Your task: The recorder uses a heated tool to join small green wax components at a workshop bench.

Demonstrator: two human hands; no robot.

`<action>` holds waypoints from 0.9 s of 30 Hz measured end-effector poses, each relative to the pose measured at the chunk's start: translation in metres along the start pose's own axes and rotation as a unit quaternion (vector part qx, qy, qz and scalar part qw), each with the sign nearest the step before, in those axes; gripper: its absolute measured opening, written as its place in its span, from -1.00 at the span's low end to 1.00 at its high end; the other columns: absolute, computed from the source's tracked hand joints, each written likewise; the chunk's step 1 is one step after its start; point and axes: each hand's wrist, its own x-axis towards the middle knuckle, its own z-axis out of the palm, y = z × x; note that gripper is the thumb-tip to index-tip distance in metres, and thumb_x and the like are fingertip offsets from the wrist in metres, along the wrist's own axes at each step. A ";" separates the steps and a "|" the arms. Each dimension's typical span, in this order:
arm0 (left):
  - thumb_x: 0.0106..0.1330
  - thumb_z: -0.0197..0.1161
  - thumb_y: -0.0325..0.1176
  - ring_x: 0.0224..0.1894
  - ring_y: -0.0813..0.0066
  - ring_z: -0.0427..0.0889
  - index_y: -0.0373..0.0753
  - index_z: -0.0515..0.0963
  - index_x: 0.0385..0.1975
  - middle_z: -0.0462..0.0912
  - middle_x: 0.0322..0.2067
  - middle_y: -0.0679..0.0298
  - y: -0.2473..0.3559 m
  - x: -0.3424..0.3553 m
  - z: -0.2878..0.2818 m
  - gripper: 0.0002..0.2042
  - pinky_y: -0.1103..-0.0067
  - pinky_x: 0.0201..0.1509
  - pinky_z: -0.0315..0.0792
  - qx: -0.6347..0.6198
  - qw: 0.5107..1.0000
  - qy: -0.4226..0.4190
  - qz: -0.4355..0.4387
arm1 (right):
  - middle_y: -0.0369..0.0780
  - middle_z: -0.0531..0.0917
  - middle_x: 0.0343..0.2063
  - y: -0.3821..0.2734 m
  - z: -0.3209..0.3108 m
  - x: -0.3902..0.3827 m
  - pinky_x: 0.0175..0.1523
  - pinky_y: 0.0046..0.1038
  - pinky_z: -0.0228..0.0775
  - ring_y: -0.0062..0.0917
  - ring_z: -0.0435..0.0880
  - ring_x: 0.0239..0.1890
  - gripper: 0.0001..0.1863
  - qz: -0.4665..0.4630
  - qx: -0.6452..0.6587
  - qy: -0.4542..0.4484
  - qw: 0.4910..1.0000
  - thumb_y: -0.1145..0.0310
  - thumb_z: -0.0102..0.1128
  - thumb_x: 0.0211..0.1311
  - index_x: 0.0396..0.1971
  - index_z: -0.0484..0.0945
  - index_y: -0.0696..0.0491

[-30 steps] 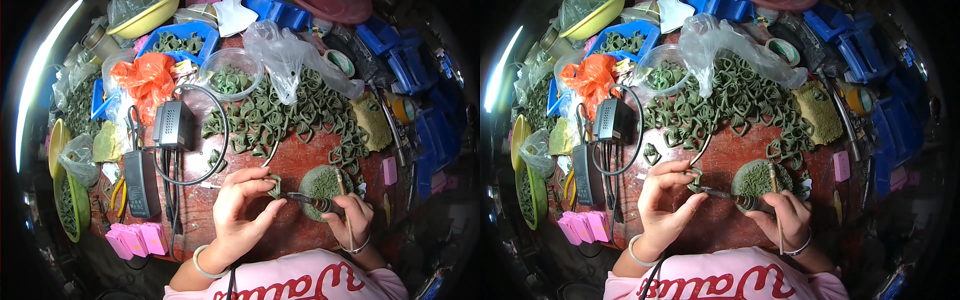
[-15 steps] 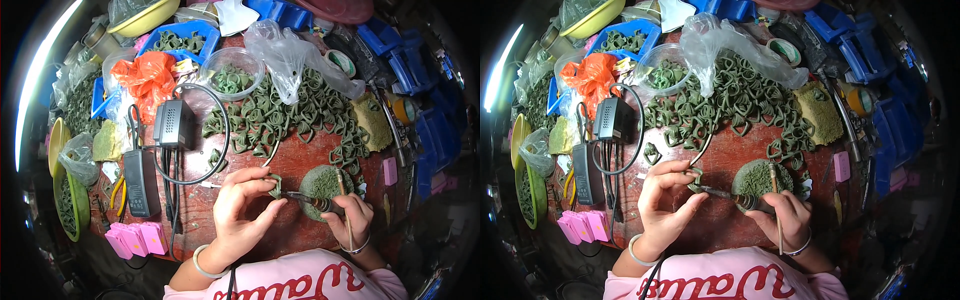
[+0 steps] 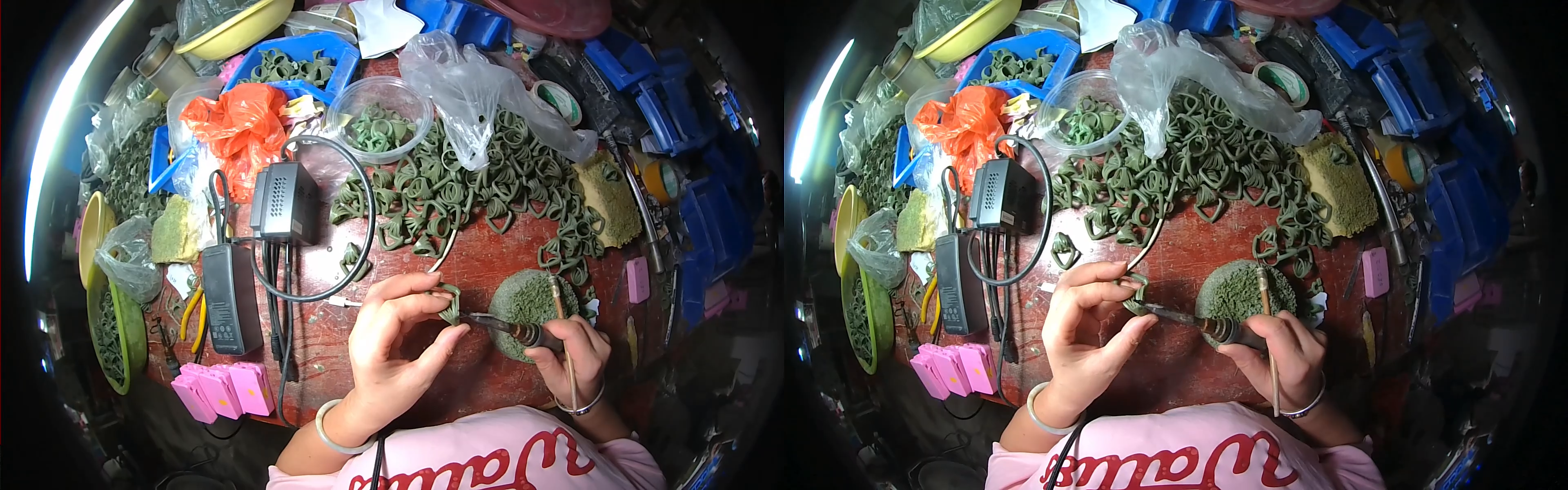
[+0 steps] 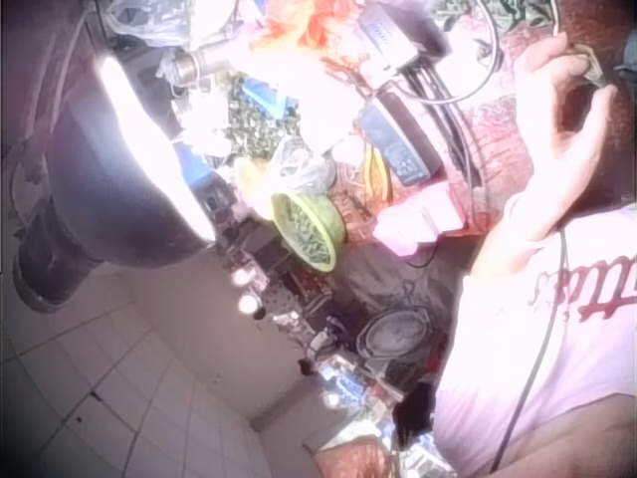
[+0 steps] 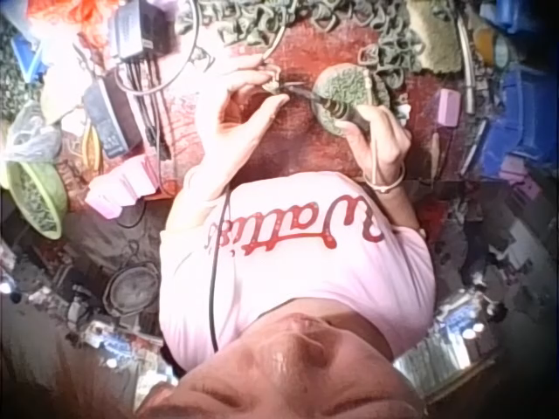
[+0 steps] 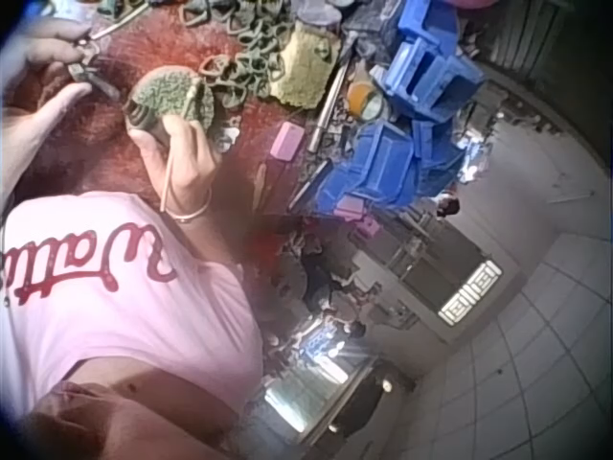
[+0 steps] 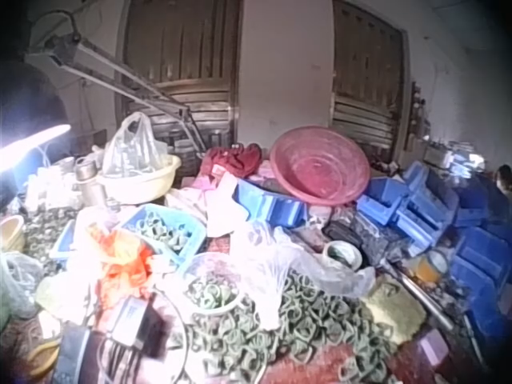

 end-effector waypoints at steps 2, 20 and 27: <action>-0.01 0.48 -0.60 -0.06 0.35 0.60 -0.34 0.55 -0.21 0.53 -0.06 0.05 0.001 0.000 0.000 -0.66 0.57 -0.04 0.59 -0.010 1.000 0.005 -0.007 | -0.23 0.44 -0.65 -0.001 0.000 0.001 -0.59 -0.45 0.25 -0.45 0.46 -0.69 -0.60 -0.004 0.002 0.001 1.000 0.10 0.36 0.17 -0.37 0.50 0.17; 0.06 0.44 -0.62 -0.02 0.38 0.60 -0.38 0.51 -0.16 0.44 0.01 0.06 -0.001 -0.003 0.001 -0.66 0.58 0.01 0.62 -0.066 0.997 -0.007 -0.030 | -0.24 0.43 -0.66 -0.001 0.000 0.000 -0.59 -0.47 0.24 -0.47 0.45 -0.70 -0.58 0.001 0.002 0.000 1.000 0.07 0.34 0.19 -0.39 0.49 0.18; 0.06 0.43 -0.62 -0.02 0.37 0.60 -0.38 0.51 -0.15 0.44 0.01 0.07 -0.001 -0.002 0.001 -0.65 0.58 0.01 0.63 -0.065 0.997 -0.010 -0.027 | -0.22 0.43 -0.65 0.000 0.001 0.000 -0.59 -0.45 0.24 -0.44 0.46 -0.69 -0.58 -0.001 0.001 0.006 1.000 0.07 0.34 0.19 -0.38 0.49 0.18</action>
